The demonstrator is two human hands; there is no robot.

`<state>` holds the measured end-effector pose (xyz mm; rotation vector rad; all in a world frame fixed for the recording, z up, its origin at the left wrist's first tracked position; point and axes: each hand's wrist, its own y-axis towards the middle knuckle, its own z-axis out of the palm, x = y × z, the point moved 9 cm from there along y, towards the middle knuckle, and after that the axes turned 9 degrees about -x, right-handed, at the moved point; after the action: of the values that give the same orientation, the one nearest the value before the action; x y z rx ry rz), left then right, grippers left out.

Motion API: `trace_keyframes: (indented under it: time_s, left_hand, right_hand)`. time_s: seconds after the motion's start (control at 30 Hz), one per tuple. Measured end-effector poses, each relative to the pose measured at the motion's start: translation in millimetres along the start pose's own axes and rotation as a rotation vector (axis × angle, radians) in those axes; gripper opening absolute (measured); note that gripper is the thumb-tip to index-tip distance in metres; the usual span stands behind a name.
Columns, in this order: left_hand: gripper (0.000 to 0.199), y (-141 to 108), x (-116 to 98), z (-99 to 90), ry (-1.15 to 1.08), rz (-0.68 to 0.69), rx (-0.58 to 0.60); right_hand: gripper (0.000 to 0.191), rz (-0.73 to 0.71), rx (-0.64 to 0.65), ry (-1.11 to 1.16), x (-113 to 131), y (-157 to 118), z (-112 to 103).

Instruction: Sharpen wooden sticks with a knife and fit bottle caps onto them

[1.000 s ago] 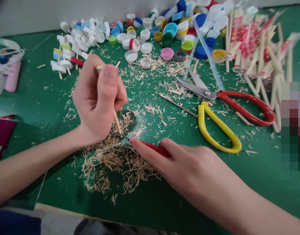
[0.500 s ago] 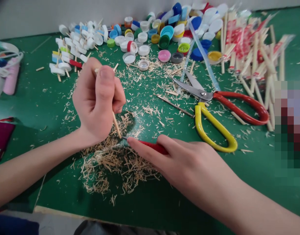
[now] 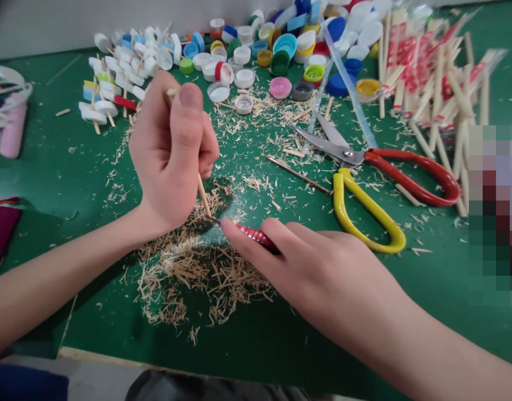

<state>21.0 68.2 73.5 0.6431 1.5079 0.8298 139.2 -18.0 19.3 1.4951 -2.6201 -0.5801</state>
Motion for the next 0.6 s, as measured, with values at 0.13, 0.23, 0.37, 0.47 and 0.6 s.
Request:
trace_keyframes:
  time_s: [0.13, 0.23, 0.37, 0.47, 0.6]
  left_hand:
    - [0.033, -4.2, 4.0, -0.7, 0.116, -0.252, 0.019]
    - [0.030, -5.3, 1.6, 1.9, 0.096, -0.275, 0.066]
    - [0.031, -3.9, 6.0, 0.7, 0.063, -0.271, 0.061]
    - [0.033, -1.7, 3.9, 0.0, 0.035, -0.219, 0.057]
    - [0.032, -2.5, 7.1, -2.0, 0.128, -0.250, 0.067]
  right_hand:
    - [0.050, -0.003, -0.033, -0.003, -0.7, 0.3, -2.6]
    - [0.050, 0.013, -0.026, -0.029, -2.4, 2.8, -5.7]
    - [0.049, 0.005, 0.036, -0.021, -0.4, 4.8, -4.8]
    - [0.049, 0.017, 0.031, -0.032, -1.4, 3.8, -4.3]
    - [0.051, 0.025, 0.024, -0.044, -2.3, 3.3, -2.8]
